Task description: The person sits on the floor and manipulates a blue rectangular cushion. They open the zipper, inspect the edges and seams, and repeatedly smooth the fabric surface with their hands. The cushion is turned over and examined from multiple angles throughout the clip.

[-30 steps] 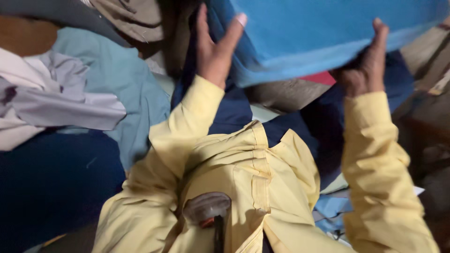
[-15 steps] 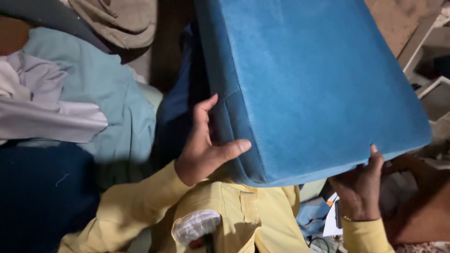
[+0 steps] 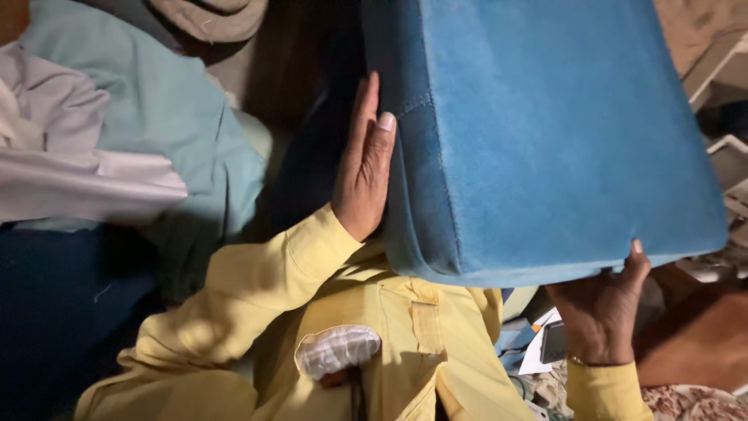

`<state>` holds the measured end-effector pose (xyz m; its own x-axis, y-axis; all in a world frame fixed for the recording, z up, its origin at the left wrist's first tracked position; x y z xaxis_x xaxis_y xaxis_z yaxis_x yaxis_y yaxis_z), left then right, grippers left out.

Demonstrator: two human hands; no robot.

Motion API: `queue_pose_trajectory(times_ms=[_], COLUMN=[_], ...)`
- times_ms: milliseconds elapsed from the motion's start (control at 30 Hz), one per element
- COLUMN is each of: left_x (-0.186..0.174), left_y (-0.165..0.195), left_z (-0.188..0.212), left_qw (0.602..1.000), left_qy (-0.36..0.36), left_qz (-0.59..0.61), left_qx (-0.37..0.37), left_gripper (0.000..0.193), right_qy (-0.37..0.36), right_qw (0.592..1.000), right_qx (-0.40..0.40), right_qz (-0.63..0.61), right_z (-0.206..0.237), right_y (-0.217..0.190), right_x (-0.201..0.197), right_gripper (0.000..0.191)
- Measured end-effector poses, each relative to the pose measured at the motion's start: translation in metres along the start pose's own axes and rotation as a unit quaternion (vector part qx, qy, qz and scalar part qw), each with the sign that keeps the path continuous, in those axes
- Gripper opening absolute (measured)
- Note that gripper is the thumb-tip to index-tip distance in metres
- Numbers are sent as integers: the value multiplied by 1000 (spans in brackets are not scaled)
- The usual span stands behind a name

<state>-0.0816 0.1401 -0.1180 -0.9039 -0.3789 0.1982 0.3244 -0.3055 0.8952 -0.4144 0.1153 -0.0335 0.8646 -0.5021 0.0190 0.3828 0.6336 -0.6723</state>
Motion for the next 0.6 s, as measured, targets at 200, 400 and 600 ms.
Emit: queue_pose_trajectory(times_ms=[200,400,600], left_x=[22,22,33], left_y=[-23,-37,-13], left_z=[5,12,22], left_qw=[981,977,985], left_qy=[40,74,9], left_qz=[188,196,172], left_qx=[-36,-32,-18], left_gripper=[61,55,64], right_qy=[-33,-58,-89], right_qw=[999,997,993], right_qx=[6,-18,-29], right_qz=[-12,44,67], right_z=[-26,-39,-40], right_y=[4,-5,-18], right_x=[-14,-11,-31], right_gripper=[54,68,91])
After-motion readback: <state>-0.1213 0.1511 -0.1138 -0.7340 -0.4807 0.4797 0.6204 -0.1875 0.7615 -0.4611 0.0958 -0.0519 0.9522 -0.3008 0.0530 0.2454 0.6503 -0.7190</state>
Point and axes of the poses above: each hand's wrist, its own z-axis away from the middle knuckle, its own x-axis out of the palm, y = z × x, the point moved 4 cm from there along -z, towards the middle knuckle, and after that the axes turned 9 degrees about -x, right-handed, at the moved point
